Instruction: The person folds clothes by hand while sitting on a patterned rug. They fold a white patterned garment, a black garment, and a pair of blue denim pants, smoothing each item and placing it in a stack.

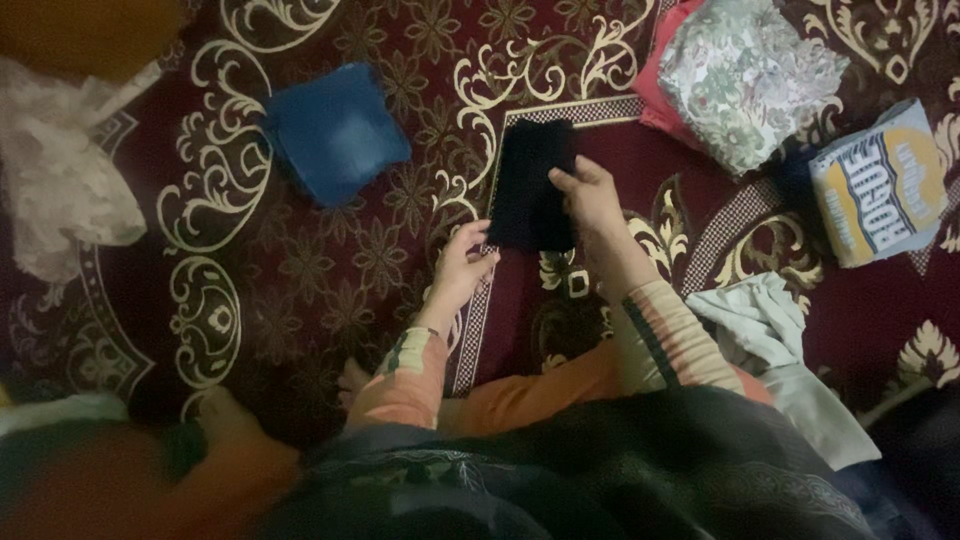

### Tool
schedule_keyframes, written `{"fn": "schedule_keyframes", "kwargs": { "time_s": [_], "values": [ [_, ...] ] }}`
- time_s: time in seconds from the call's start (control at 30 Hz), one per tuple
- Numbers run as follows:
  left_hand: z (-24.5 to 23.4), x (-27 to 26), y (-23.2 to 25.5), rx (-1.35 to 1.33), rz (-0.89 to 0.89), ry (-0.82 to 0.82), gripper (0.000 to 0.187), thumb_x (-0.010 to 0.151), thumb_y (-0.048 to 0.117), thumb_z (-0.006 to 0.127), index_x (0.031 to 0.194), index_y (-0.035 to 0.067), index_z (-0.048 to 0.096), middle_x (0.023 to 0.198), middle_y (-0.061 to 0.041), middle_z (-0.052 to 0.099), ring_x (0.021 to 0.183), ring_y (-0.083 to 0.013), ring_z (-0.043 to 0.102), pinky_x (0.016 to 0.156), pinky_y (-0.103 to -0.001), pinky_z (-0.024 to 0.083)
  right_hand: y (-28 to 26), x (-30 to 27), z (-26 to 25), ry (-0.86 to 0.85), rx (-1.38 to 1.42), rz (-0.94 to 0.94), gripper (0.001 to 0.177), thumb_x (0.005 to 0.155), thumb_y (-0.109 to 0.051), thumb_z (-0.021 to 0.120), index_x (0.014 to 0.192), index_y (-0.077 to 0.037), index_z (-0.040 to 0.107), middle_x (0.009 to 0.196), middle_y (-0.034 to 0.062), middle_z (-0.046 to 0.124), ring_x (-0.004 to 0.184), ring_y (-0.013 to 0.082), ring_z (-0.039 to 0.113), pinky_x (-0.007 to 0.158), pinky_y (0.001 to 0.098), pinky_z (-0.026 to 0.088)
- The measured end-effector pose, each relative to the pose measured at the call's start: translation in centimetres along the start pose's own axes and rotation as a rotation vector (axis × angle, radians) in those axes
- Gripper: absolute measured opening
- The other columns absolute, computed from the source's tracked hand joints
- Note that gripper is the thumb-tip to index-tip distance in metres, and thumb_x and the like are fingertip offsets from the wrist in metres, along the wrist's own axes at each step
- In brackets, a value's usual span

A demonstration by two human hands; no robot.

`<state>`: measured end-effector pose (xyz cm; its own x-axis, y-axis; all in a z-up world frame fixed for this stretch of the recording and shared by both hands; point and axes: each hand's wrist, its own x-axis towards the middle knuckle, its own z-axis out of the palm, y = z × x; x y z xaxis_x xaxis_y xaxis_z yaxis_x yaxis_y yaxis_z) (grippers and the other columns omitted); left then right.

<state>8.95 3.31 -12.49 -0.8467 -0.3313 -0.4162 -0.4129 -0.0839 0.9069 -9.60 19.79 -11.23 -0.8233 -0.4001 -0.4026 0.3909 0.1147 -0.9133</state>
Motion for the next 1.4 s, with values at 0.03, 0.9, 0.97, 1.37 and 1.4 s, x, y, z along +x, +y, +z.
{"fn": "schedule_keyframes", "kwargs": {
  "time_s": [0.03,0.9,0.97,1.37,1.4],
  "values": [
    [-0.1,-0.1,0.2,0.009,0.015,-0.001,0.06,0.089,-0.002,0.069,0.145,0.011,0.051,0.145,-0.016,0.057,0.066,-0.0064,0.063,0.048,-0.022,0.049,-0.4,0.0,0.1,-0.006,0.05,-0.056,0.026,0.095,-0.017,0.073,0.117,-0.004,0.07,0.092,-0.001,0.068,0.071,0.0106,0.053,0.062,0.0249,0.042],
    [1.9,6.2,0.6,-0.137,0.119,0.202,0.054,0.088,0.002,0.074,0.14,0.003,0.057,0.124,-0.02,0.067,0.069,-0.0115,0.06,0.059,-0.027,0.051,-3.1,-1.3,0.5,-0.287,0.186,-0.231,0.041,0.103,-0.002,0.053,0.144,-0.005,0.06,0.128,-0.0038,0.07,0.116,0.0089,0.063,0.103,0.0245,0.048],
    [2.2,5.5,0.3,-0.064,0.108,0.241,0.055,0.088,0.001,0.073,0.139,0.003,0.055,0.127,-0.018,0.066,0.068,-0.0116,0.062,0.06,-0.027,0.054,-2.0,-0.7,-0.1,-0.009,-0.254,0.07,0.055,0.097,-0.007,0.061,0.151,-0.016,0.055,0.096,0.0004,0.058,0.091,0.0193,0.053,0.079,0.0334,0.046],
    [2.5,3.3,-0.5,0.395,0.121,0.375,0.051,0.086,0.015,0.083,0.131,0.005,0.062,0.117,-0.019,0.073,0.102,-0.0273,0.069,0.087,-0.036,0.053,-4.9,-5.3,3.2,-0.102,-1.095,-0.483,0.058,0.078,-0.019,0.086,0.13,-0.011,0.061,0.129,0.0196,0.055,0.125,0.0389,0.052,0.11,0.0455,0.046],
    [2.3,3.8,-0.3,0.343,0.091,0.335,0.048,0.087,0.015,0.08,0.13,0.005,0.062,0.116,-0.018,0.073,0.103,-0.0275,0.07,0.087,-0.036,0.054,-5.2,-6.0,3.9,-0.1,-1.097,-0.483,0.058,0.078,-0.019,0.086,0.13,-0.011,0.061,0.129,0.0196,0.055,0.125,0.0389,0.052,0.11,0.0455,0.046]
  ]
}}
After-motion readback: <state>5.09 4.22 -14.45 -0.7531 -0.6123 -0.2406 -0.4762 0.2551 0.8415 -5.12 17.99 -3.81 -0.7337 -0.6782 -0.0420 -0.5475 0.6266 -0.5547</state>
